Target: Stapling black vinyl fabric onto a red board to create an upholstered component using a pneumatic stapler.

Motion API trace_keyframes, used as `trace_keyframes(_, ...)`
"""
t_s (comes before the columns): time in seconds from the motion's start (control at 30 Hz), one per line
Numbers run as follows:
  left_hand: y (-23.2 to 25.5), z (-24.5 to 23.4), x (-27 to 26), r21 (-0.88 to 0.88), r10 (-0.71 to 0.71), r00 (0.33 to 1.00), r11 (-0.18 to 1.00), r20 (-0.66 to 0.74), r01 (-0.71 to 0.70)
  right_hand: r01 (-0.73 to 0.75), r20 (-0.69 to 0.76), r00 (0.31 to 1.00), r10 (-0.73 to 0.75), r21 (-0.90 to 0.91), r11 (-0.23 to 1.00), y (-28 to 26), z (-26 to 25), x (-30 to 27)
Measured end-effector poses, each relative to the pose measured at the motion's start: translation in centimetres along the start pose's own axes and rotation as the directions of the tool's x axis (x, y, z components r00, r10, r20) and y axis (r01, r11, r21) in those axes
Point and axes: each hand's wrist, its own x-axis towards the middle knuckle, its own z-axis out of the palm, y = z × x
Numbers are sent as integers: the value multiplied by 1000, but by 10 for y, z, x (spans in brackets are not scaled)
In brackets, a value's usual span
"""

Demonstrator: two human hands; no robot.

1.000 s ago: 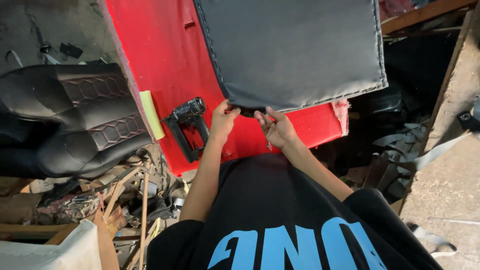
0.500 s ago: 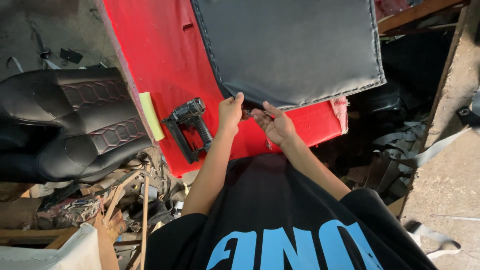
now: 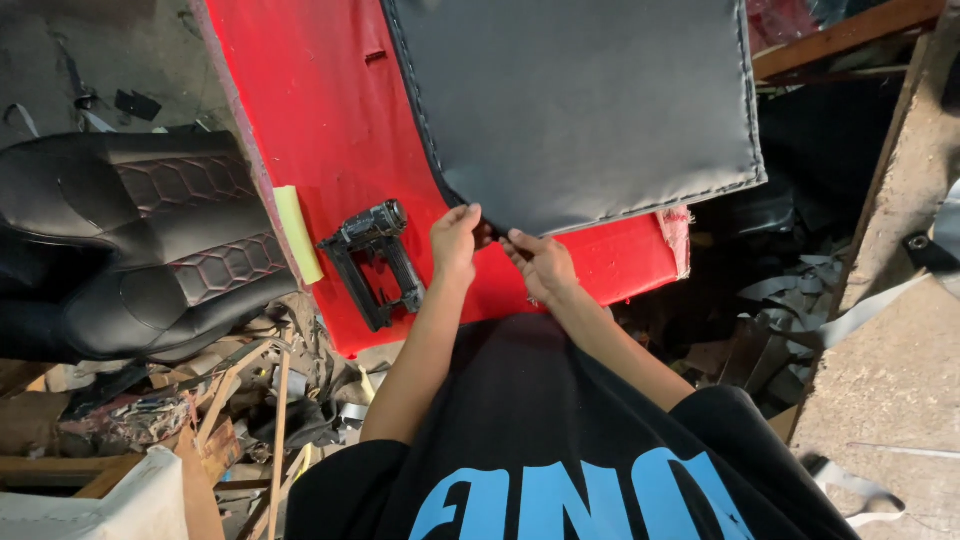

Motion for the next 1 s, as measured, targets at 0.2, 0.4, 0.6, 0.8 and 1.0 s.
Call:
trace_keyframes(0.2, 15, 1, -18, 317, 111, 990, 945, -91, -77, 45, -83, 994, -66, -225, 973, -3, 13, -16)
trace_keyframes(0.4, -10, 2, -11, 362, 52, 999, 931, -4, -47, 54, -99, 992, -75, -203, 978, -1, 12, -14)
trace_keyframes(0.6, 1, 5, -28, 398, 105, 993, 914, -52, -75, -81, -98, 994, 56, -278, 957, -12, 14, -32)
trace_keyframes(0.8, -6, 6, -32, 436, 149, 985, 895, -90, -95, -55, -42, 998, 39, -503, 863, -30, 10, -45)
trace_keyframes(1.0, -20, 10, -29, 265, 187, 978, 951, -97, -156, -126, -75, 991, 107, -322, 938, -19, 0, -17)
